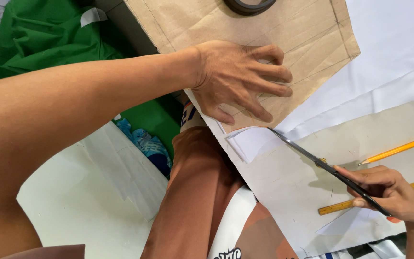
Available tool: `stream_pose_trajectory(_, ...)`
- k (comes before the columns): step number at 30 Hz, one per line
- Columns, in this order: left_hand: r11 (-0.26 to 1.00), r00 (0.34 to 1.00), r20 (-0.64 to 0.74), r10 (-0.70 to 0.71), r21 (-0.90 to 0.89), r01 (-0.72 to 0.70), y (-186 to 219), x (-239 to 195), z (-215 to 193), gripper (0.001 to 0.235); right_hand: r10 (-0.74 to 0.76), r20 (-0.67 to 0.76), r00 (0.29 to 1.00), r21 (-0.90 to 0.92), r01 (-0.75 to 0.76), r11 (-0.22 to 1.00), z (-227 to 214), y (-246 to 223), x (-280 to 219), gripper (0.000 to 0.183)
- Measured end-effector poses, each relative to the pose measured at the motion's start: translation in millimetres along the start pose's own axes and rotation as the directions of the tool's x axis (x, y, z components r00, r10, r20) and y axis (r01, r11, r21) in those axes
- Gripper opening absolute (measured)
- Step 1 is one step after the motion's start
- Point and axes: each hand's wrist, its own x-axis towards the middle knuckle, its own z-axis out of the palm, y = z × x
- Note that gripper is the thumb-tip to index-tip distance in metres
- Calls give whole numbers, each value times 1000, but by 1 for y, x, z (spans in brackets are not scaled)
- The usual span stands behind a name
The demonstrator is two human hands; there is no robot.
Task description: Cutting fabric pieces using a paper pattern and scissors, followed by marking lines with a ruler and pencil.
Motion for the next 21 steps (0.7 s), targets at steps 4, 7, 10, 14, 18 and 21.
stream_pose_trajectory(4, 1000, 1000, -1, 5, 3, -5, 0, 0, 1, 59, -15, 13, 1000, -33, 16, 999, -2, -6, 0, 74)
stream_pose_trajectory(7, 1000, 1000, -2, 6, 4, -6, 1, 1, -1, 55, 3, -23, 1000, -58, -4, 998, 0, -12, -6, 75)
stream_pose_trajectory(10, 1000, 1000, 11, 14, 22, -14, -1, 1, -2, 57, 56, -68, 996, -39, -59, 997, 1, -8, -21, 77)
stream_pose_trajectory(14, 999, 1000, 8, 21, -43, -21, -1, 2, -1, 55, 151, -149, 977, 50, -145, 988, 9, 12, -43, 79)
stream_pose_trajectory(18, 997, 1000, 4, 22, -76, -21, -3, 4, -3, 54, 137, -186, 973, 46, -130, 990, 25, 24, -49, 79)
stream_pose_trajectory(21, 995, 1000, 10, 18, -100, -17, -3, 4, -2, 53, 131, -251, 959, 137, -99, 986, 61, 27, -46, 70)
